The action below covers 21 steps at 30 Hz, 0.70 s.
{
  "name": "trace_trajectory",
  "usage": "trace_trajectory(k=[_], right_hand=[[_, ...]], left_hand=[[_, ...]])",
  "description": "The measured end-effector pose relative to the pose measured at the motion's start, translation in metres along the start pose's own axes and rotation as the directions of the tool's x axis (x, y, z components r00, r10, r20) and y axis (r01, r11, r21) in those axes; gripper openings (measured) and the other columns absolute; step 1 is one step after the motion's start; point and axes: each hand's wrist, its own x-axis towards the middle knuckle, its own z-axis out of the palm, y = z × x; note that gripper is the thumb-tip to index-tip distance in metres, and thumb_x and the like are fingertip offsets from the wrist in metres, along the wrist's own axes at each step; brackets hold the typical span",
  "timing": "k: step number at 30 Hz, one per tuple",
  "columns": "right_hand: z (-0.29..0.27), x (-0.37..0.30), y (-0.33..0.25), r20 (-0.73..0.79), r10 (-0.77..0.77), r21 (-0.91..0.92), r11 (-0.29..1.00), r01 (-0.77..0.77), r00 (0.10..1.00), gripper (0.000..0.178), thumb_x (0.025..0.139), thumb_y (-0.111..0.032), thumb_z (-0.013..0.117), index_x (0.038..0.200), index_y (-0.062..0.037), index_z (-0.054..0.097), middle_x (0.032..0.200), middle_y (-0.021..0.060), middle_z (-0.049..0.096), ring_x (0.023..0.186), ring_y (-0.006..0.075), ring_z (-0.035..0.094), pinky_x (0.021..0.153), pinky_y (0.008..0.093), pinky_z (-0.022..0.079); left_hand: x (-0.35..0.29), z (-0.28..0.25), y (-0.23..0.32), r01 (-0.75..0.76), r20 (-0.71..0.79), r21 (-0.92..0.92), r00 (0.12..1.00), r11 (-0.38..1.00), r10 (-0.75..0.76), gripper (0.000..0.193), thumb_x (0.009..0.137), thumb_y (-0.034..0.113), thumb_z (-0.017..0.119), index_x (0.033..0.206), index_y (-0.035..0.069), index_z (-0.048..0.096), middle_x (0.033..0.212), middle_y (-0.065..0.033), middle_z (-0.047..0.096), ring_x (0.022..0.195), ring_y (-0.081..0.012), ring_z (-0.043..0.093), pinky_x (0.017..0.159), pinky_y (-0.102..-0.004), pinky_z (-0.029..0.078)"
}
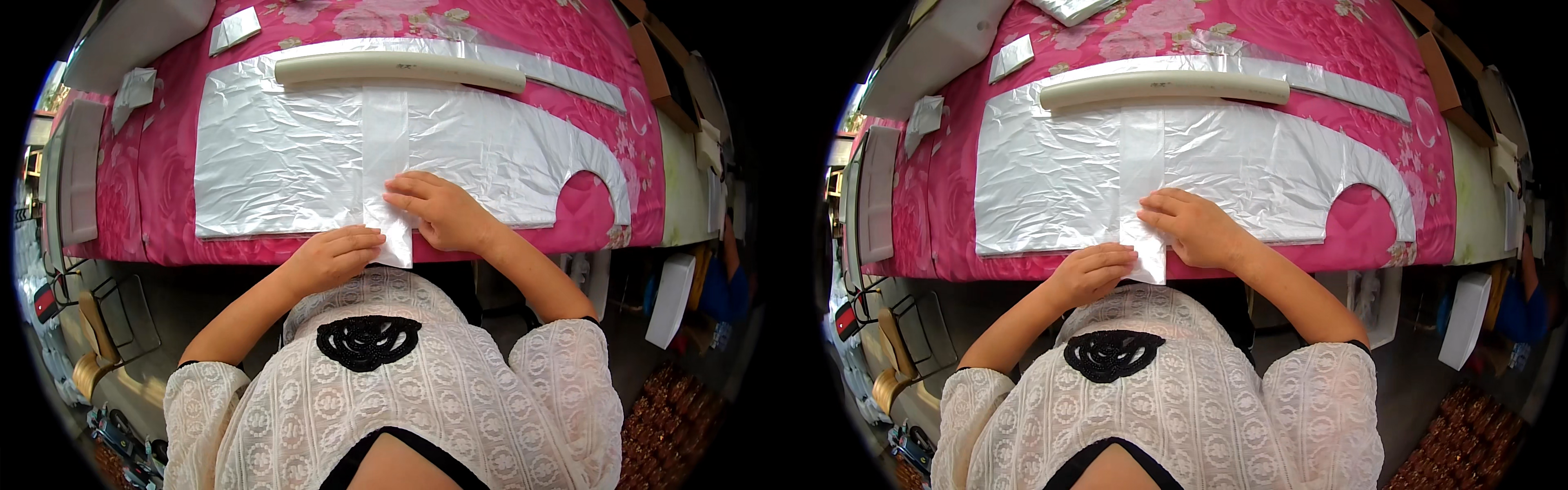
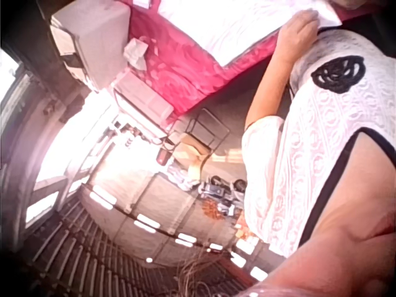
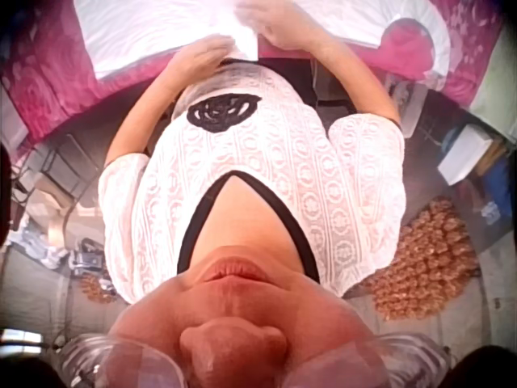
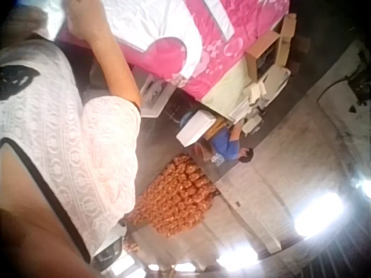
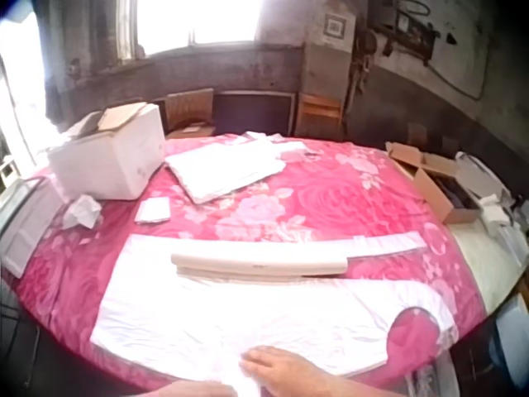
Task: The person repeatedly wraps small white rectangular items in clear plastic film on a pink floral tablecloth. They unroll the film, place an item, fold the film around it, and set the wrapped item aside. The process is repeated multiple times with consistent hand motions.
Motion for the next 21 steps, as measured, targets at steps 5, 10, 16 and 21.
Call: trace_trajectory(k=[5,10,16,21], right_hand=[[0.012,0.0,-0.002,-0.154,0.046,-0.099,0.993,-0.062,0.987,0.037,0.069,0.002,0.06,0.105,-0.0048,0.062,0.113,0.0099,0.059,0.104,0.029,0.056,0.089,0.0369,0.047],[0.011,0.0,0.002,-0.185,0.034,-0.155,0.986,-0.064,0.982,0.031,0.069,-0.001,0.063,0.099,-0.0054,0.064,0.106,0.0082,0.062,0.095,0.0264,0.058,0.08,0.0351,0.05],[0.003,0.01,0.006,-0.209,0.278,0.048,0.96,-0.274,0.938,0.013,0.077,-0.011,0.063,0.087,-0.0025,0.067,0.078,0.0069,0.065,0.073,0.0223,0.061,0.068,0.0325,0.05],[-0.017,0.046,0.019,0.172,0.777,0.436,0.491,-0.754,0.605,0.025,0.084,-0.02,0.058,0.073,0.0015,0.066,0.059,0.0081,0.062,0.055,0.0141,0.062,0.056,0.0286,0.047]], left_hand=[[0.018,-0.015,0.0,0.104,-0.06,0.008,0.993,0.995,-0.103,0.04,0.064,0.001,0.071,0.102,0.004,0.06,0.123,-0.0117,0.056,0.112,-0.0282,0.055,0.092,-0.0391,0.047],[0.027,-0.013,-0.02,0.212,0.05,0.252,0.972,0.944,-0.231,0.051,0.068,0.012,0.068,0.116,0.003,0.055,0.128,-0.0117,0.052,0.12,-0.0275,0.049,0.098,-0.0392,0.042],[0.042,-0.013,-0.028,0.445,-0.06,0.036,0.895,0.895,-0.442,0.044,0.079,0.008,0.059,0.122,0.0,0.052,0.106,-0.0136,0.064,0.091,-0.0263,0.063,0.08,-0.0345,0.049],[0.059,-0.009,-0.042,0.649,-0.169,-0.506,0.57,0.568,-0.804,0.04,0.093,0.018,0.051,0.126,-0.002,0.047,0.108,-0.0171,0.063,0.085,-0.0208,0.066,0.071,-0.0301,0.052]])
